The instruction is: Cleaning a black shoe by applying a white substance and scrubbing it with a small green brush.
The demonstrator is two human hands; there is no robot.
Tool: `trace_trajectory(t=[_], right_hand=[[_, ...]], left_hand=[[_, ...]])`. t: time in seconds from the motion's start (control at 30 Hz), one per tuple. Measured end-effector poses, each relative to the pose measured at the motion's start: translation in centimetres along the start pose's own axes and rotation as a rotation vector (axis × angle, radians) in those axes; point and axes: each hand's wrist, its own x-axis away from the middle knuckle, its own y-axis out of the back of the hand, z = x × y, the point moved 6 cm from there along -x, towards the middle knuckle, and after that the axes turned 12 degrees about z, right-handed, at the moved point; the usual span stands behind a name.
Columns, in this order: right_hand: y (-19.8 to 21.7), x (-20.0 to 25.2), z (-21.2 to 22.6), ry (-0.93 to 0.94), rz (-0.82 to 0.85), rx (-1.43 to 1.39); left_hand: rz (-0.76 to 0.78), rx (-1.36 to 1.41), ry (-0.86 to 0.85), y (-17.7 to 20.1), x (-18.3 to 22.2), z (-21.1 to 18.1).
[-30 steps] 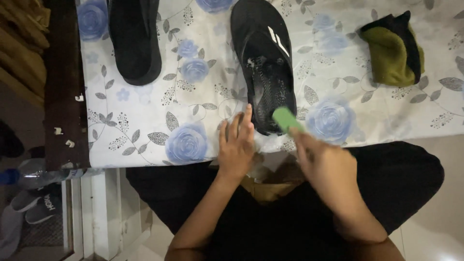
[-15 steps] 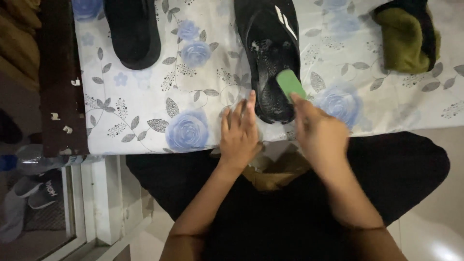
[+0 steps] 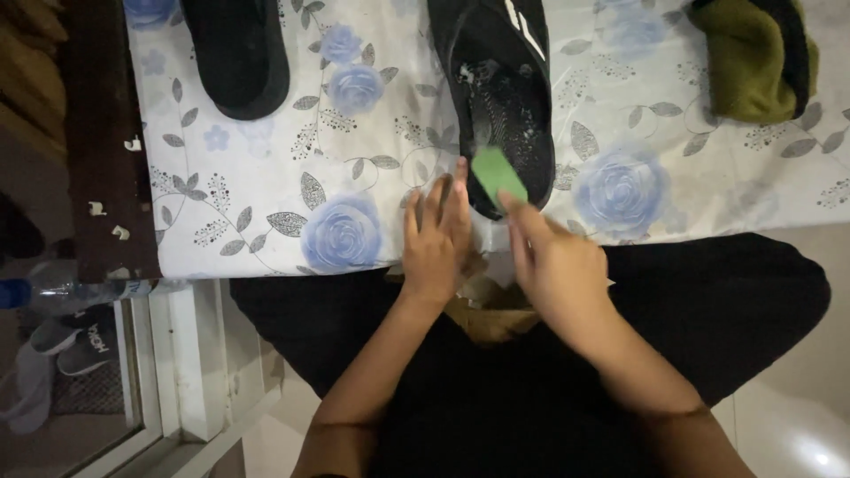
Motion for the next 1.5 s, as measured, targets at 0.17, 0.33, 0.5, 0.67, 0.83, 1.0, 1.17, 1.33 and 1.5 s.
trace_trajectory(t=[0.17,0.33,0.5,0.67,0.83,1.0,1.17,1.33,1.5], right_hand=[[1.2,0.8,-2.5,-0.054,0.061,0.062],[0.7,-0.4,-1.5,0.003,-0.129,0.056],[1.6,0.7,-3.4,-0.121,0.017,0.136],[1.1,-0.8,-3.3,-0.004,-0.069,0.028],[2.8,1.0,-2.5,-0.038,0.147,0.009],[-0.1,-1.9,-2.0,0.022,-0.080,-0.038],[0.2,1.0,-1.7,-0.102,0.043,0.055],[0.2,-1.1,-1.9,-0.088,-0.083,-0.012],[0.2,1.4,-0.2,-0.014,-0.007,0.022]], left_hand=[[-0.003,0.015,0.000,0.2,0.0,0.0],[-0.009,0.043,-0.012,-0.1,0.2,0.0],[0.004,0.023,-0.005,-0.9,0.4,0.0],[-0.057,0.041,-0.012,0.0,-0.2,-0.1],[-0.062,0.027,-0.015,-0.1,0.1,0.0],[-0.084,-0.004,-0.006,0.3,-0.1,-0.1],[-0.094,0.028,-0.021,0.8,-0.4,-0.1],[-0.112,0.025,-0.019,0.4,-0.1,-0.1],[-0.085,0.050,-0.004,1.1,-0.3,0.0]])
